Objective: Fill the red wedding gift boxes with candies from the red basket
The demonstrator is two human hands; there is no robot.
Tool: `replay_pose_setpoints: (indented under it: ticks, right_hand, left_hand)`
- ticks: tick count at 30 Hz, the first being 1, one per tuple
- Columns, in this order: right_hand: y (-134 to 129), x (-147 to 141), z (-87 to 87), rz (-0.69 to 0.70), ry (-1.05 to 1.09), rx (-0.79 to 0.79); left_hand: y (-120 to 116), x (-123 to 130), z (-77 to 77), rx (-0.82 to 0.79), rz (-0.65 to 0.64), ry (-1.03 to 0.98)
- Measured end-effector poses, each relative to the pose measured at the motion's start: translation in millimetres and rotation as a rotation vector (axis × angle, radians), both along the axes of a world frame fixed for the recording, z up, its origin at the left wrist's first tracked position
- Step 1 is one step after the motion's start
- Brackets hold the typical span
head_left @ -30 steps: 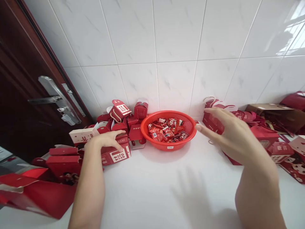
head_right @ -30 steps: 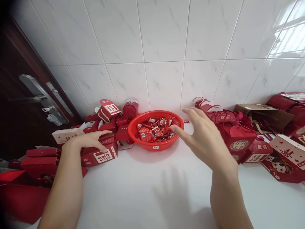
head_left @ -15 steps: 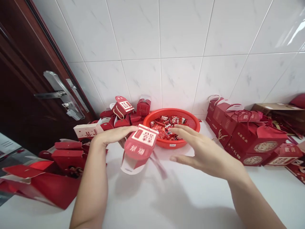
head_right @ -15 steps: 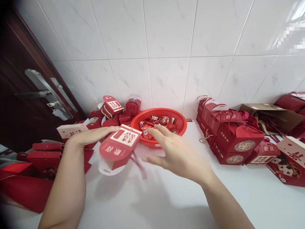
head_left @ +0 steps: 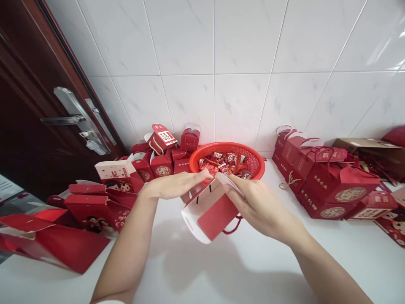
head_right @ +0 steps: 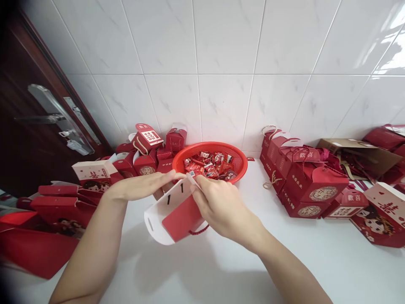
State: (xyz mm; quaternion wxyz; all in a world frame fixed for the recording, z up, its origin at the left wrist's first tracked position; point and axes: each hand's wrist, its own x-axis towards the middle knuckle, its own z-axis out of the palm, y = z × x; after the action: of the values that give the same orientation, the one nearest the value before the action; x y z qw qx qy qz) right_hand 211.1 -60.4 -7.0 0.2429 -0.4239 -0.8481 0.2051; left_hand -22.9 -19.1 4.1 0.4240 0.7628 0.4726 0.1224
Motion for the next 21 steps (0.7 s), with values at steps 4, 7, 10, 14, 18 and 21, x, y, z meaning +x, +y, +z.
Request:
replay_pose_setpoints:
  ticks: [4,7,10,14,18,21]
  right_hand:
    - [14.9,8.3,-0.2,0.136,0.030,-0.147]
    - [30.2,6.2,-9.6,0.184,0.047,-0.232]
    - [43.7,3.9,-20.1,0.163,0.038,-0.268]
    - [51.1,7.8,-23.6,0.150,-0.071,-0.239]
    - [46.2,14.0,-15.5,0.119,-0.220,-0.195]
    - [40.0,14.7,-10.4,0.110,-0.276,-0.159]
  left_hand:
    - [-16.6,4.0,7.2,0.103,-0.050,0.114]
    - [-21.7,11.1,6.5,0.129,-0.081,0.133]
    - [-19.1,14.5,1.4,0.159,-0.081,0.195]
    - [-8.9,12.2,-7.2,0.187,-0.041,0.150]
    - [-4.6,14.6,-10.1,0.100,-0.126,0.067]
    - [-8.8,24.8,-11.1,0.232,-0.141,0.085]
